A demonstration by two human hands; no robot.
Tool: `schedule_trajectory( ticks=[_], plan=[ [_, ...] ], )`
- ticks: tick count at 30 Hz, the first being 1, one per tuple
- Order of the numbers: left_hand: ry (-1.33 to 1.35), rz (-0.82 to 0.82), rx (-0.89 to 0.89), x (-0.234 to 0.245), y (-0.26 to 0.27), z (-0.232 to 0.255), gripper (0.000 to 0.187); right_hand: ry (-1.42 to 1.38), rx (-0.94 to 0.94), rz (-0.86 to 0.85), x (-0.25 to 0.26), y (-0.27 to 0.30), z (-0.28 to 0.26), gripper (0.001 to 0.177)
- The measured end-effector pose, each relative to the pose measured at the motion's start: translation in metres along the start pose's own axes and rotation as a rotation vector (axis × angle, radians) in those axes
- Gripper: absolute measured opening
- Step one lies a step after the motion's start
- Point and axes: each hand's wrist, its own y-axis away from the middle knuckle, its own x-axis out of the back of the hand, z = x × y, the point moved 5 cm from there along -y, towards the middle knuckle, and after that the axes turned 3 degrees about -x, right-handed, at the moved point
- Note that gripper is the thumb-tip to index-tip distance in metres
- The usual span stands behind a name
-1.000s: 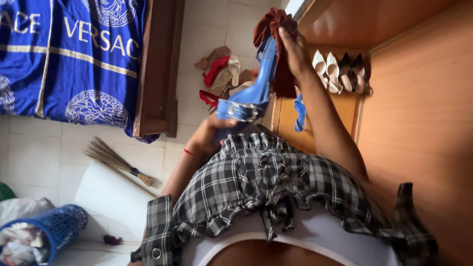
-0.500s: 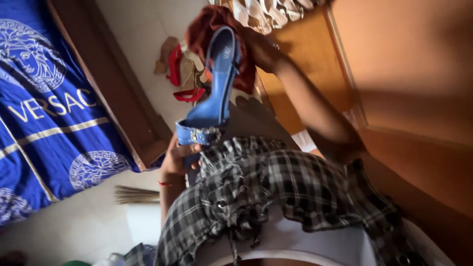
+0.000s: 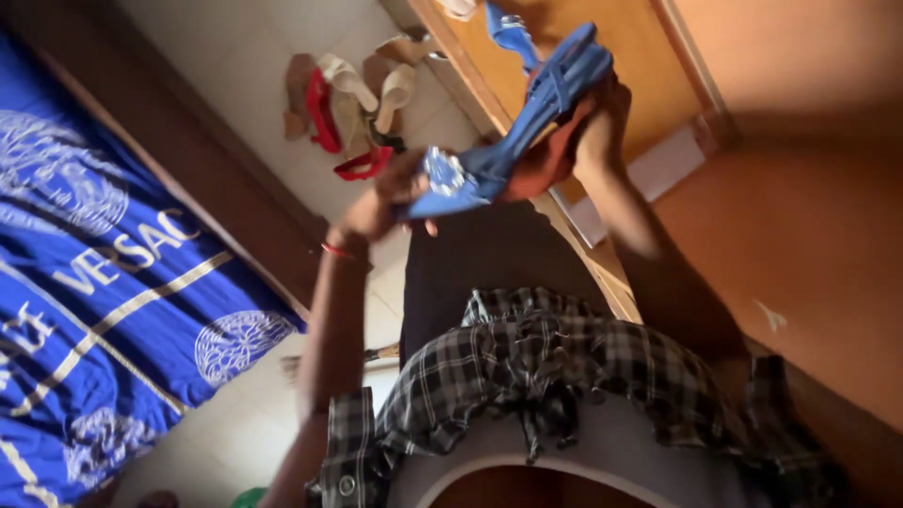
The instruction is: Cleaning and organizing high-heeled shoes on a shelf.
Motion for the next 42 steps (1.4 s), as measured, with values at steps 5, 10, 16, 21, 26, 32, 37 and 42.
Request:
schedule_trajectory(
  ticks=[5, 10, 16, 21, 26, 32, 37, 42],
  plan=[
    [-0.375, -0.118, 0.157, -0.002, -0.065, -0.027, 0.076, 0.549, 0.421, 0.246, 0.097, 0.029, 0.005, 0.039],
    [-0.199, -0.270, 0.233, -0.068, -0.097, -0.122, 0.064, 1.150, 0.632, 0.288, 0.101, 0.034, -0.059, 0.046],
    [0.678, -0.039, 0.582, -0.133, -0.130, -0.197, 0.048, 1.316, 0.061, 0.323, 0.183, -0.034, -0.006, 0.038],
    [-0.011, 0.161, 0.491, -0.050, -0.201, -0.195, 0.063, 0.949, 0.331, 0.556, 0.240, -0.142, 0.027, 0.031],
    [-0.478, -0.012, 0.557, 0.049, -0.286, -0.163, 0.081, 0.555, -0.313, 0.087, 0.358, -0.203, 0.146, 0.036],
    [-0.675, -0.433, 0.431, 0.185, -0.395, -0.251, 0.087, 0.535, -1.158, -0.264, 0.275, -0.115, 0.204, 0.044],
    [-1.231, -0.283, 0.498, 0.264, -0.467, -0.315, 0.058, 0.230, -1.149, -0.215, 0.266, -0.080, 0.319, 0.037],
    [-0.993, 1.067, 0.198, 0.318, -0.467, -0.389, 0.060, 0.257, -1.098, 0.104, 0.248, -0.122, 0.404, 0.050]
  ],
)
